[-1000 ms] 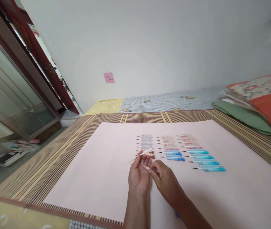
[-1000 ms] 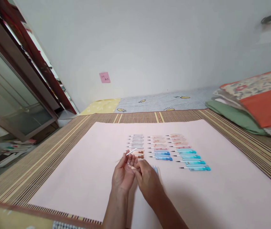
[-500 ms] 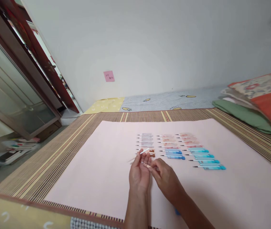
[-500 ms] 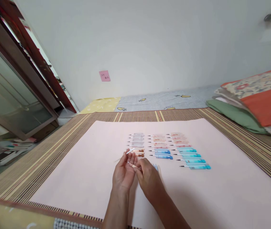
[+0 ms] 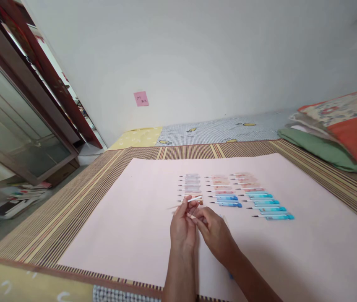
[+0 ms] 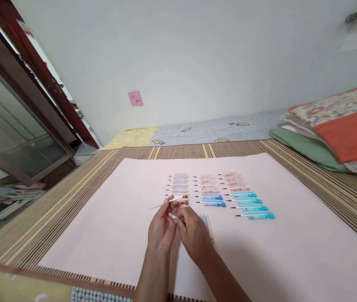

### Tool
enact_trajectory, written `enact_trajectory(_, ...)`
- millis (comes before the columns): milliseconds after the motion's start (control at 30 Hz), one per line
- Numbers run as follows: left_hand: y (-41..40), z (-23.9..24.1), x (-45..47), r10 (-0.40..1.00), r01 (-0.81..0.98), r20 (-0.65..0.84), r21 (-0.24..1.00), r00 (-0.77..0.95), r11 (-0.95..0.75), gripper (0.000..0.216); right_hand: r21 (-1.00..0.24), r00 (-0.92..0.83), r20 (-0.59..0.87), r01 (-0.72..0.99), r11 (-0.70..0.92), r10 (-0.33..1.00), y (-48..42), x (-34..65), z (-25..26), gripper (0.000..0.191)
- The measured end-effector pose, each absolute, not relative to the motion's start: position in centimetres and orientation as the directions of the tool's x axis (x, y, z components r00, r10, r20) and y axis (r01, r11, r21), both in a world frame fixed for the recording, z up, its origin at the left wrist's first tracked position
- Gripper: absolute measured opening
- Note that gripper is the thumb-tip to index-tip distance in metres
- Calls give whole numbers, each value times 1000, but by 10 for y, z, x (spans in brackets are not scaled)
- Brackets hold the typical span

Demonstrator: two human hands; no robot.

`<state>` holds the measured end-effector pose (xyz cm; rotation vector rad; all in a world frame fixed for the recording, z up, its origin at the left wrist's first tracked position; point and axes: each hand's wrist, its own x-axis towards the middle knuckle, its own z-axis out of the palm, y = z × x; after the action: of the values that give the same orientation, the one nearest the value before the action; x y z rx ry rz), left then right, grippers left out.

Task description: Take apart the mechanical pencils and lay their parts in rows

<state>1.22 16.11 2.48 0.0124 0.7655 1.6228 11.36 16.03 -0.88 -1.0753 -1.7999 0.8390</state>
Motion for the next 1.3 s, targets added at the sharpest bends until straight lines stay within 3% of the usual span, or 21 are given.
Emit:
enact_trajectory(100, 161, 26, 11, 889, -877, -398, 481, -225, -6, 16, -923, -250, 260, 221, 316, 933, 160, 111, -8, 20)
enact_trajectory(233, 160, 30, 6, 882, -886, -403, 462, -245, -35, 18, -998, -275, 69, -19, 67, 959, 162, 111, -5, 32)
enact_trajectory(367, 157, 35, 3, 891, -876, -360, 476, -276, -79, 14, -964, -367, -55, -223, -145, 929, 165, 111, -5, 39)
enact_trajectory(467, 155, 35, 4, 920, -850, -276, 517, -278, -101, 19, -952, -323, -77, -258, -166, 943, 163, 105, -9, 42)
enact_trajectory(567, 154, 31, 4, 936, -810, -213, 576, -282, -113, 33, -975, -276, 7, -214, -54, 961, 161, 100, -9, 39)
enact_trajectory(733, 157, 25, 3, 946, -784, -189, 613, -262, -95, 39, -995, -306, 77, 29, 90, 949, 166, 119, 7, 21)
enact_trajectory(800, 158, 24, 4, 955, -785, -189, 616, -230, -67, 40, -984, -217, 132, 87, 154, 967, 170, 131, 18, 18)
enact_trajectory(900, 158, 23, 10, 976, -774, -190, 632, -103, 41, 41, -917, -112, 332, 194, 348, 937, 174, 144, 32, 26)
enact_trajectory(1000, 156, 22, 22, 980, -753, -197, 641, 27, 150, 41, -825, -159, 444, 312, 472, 882, 174, 146, 38, 27)
enact_trajectory(1133, 154, 20, 35, 970, -727, -189, 644, 152, 239, 37, -839, -254, 293, 393, 376, 922, 176, 146, 34, 20)
enact_trajectory(1300, 151, 20, 41, 952, -703, -192, 642, 239, 306, 33, -880, -343, 172, 367, 300, 923, 181, 155, 35, 20)
